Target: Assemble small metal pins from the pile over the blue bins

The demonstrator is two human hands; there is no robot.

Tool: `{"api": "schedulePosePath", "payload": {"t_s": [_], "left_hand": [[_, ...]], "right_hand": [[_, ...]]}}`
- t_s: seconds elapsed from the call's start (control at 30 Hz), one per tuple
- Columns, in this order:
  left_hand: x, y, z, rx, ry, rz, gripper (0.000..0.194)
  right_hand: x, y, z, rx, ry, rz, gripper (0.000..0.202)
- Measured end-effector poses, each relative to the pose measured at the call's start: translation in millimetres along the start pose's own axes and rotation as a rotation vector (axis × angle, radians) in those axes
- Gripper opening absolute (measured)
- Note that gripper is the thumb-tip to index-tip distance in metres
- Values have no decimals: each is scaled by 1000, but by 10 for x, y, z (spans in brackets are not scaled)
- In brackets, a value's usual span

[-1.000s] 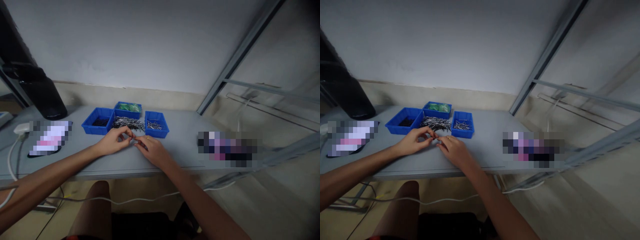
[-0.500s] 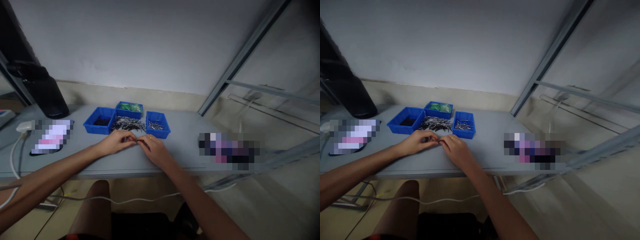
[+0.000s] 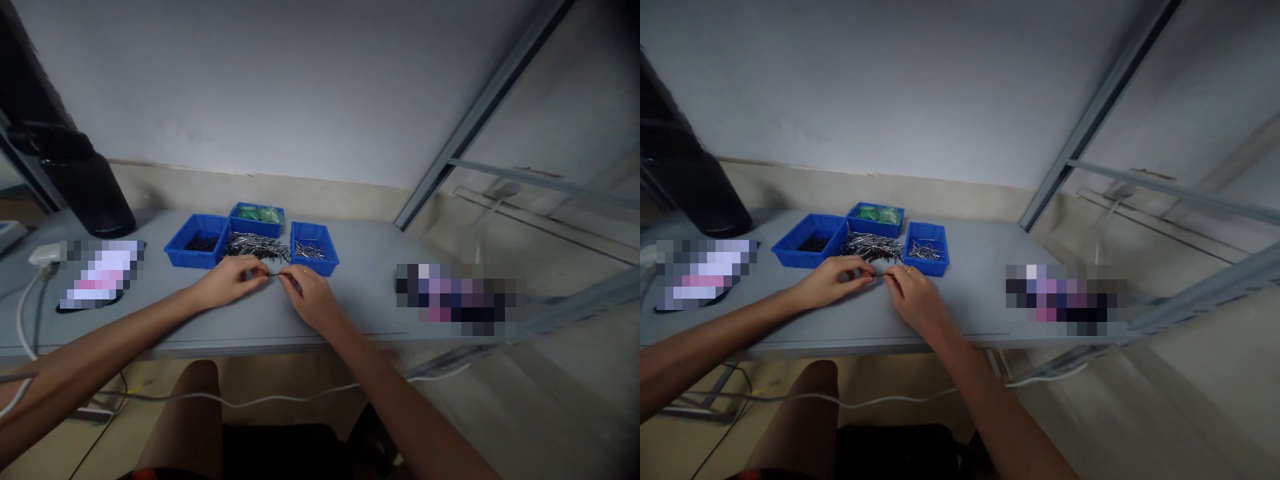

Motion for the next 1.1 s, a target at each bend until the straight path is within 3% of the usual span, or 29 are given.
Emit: {"api": "schedulePosePath", "payload": {"t_s": [0.17,0.43,0.7,0.93,1.1], "left_hand": [[-29,-6,-31,20,51,-60,17],[-46,-1,-86,-7,143,-68,18],[-25,-15,-43,-133,-53,-145,16],[-11,-2,-51,14,-6,-87,14],[-13,15,-32,37,35,-39,12]], "right_hand": [[-12,46,2,-26,-78,92,17],[-8,21,27,21,-95,107,17],[-3,-6,54,40,-84,114,17],[-14,-35,96,56,-98,75,24],[-15,-37,129,61,-162,129,29]]}}
Point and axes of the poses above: each hand's wrist, its own x-axis towards the middle knuckle, its own y-axis out of the palm, z = x × y, the point moved 2 cm from there along x, towards the middle knuckle, and after that the axes turned 4 degrees about -y, right-handed, at the moved point
